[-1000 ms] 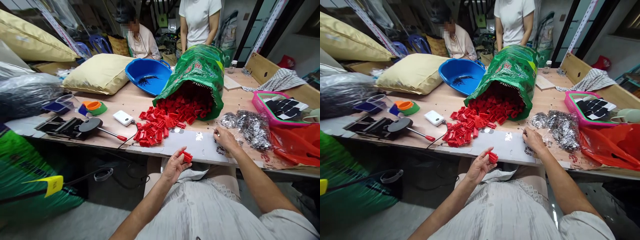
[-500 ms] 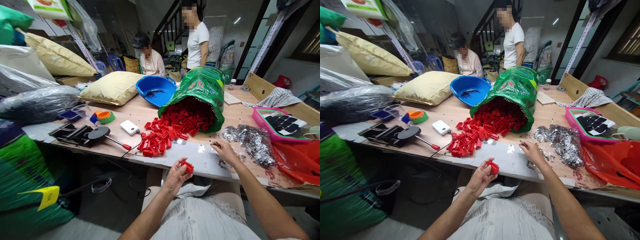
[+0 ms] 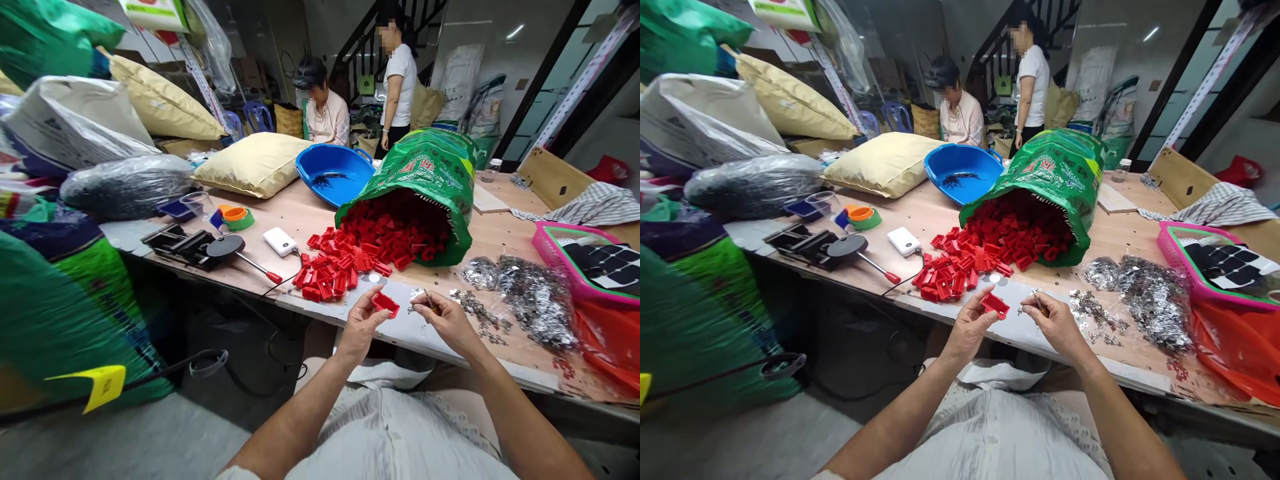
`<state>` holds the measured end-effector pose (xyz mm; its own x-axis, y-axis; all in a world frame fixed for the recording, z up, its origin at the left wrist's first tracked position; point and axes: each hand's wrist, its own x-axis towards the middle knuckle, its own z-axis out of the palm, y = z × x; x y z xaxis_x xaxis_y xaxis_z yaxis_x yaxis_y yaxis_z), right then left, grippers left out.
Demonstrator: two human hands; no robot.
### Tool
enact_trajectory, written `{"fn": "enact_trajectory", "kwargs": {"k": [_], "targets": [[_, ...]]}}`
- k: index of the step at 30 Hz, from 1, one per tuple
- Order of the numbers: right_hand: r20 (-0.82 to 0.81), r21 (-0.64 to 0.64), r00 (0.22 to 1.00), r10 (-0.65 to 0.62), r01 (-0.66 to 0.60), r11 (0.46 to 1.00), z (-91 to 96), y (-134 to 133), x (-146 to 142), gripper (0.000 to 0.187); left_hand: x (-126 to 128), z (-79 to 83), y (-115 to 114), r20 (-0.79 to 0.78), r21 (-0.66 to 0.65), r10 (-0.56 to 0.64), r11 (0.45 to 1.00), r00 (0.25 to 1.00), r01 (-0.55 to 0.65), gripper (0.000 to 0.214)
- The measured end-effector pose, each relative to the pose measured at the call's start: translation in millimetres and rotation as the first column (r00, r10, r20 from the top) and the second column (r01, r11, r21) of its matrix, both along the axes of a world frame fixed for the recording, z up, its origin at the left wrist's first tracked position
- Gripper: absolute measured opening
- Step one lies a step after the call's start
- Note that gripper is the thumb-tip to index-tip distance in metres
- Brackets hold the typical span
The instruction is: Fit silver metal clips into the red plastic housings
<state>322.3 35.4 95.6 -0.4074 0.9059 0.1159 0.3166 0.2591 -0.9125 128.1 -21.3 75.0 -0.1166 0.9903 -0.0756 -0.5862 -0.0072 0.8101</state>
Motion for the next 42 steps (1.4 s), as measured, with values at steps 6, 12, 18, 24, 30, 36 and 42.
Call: {"fn": "enact_trajectory", "kwargs": {"k": [6, 12, 18, 24, 30, 36, 42], "targets": [[0.034, 0.132, 0.995, -0.091, 0.086, 0.987, 10.9, -13.4, -8.6, 0.026, -1.0, 5.2, 0.4, -0.173, 0.137, 0.116, 0.986, 0.978, -0.093, 0.055], [0.043, 0.214, 0.992, -0.119, 0.107, 0.971, 17.0, -19.2, -14.3, 0.023, 1.1, 9.0, -2.6, -0.217, 0.167, 0.173, 0.976, 0.961, -0.138, 0.056], [0.041, 0.23, 0.992, -0.118, 0.106, 0.968, 18.0, -24.4, -17.8, 0.022, 1.0, 7.2, -0.1, 0.002, 0.126, 0.074, 0.989, 0.997, -0.074, 0.059], [0.045, 0.242, 0.989, -0.144, 0.129, 0.962, 19.6, -27.5, -19.6, 0.023, -1.2, 7.7, -2.3, 0.135, 0.076, -0.007, 0.997, 0.991, -0.003, 0.061], [0.035, 0.331, 0.983, -0.179, 0.157, 0.93, 27.6, -29.0, -21.1, 0.021, -2.0, 9.2, -1.4, 0.147, 0.089, -0.032, 0.996, 0.989, 0.019, 0.064], [0.039, 0.423, 0.978, -0.207, 0.172, 0.89, 32.4, -31.8, -19.7, 0.014, 0.3, 4.6, -4.9, -0.123, 0.169, 0.147, 0.978, 0.981, -0.125, 0.055], [0.119, 0.476, 0.988, -0.101, 0.033, 0.879, 33.0, -36.4, -18.9, 0.008, 2.8, 6.4, -14.3, -0.362, 0.26, 0.228, 0.956, 0.904, -0.137, 0.049]]}}
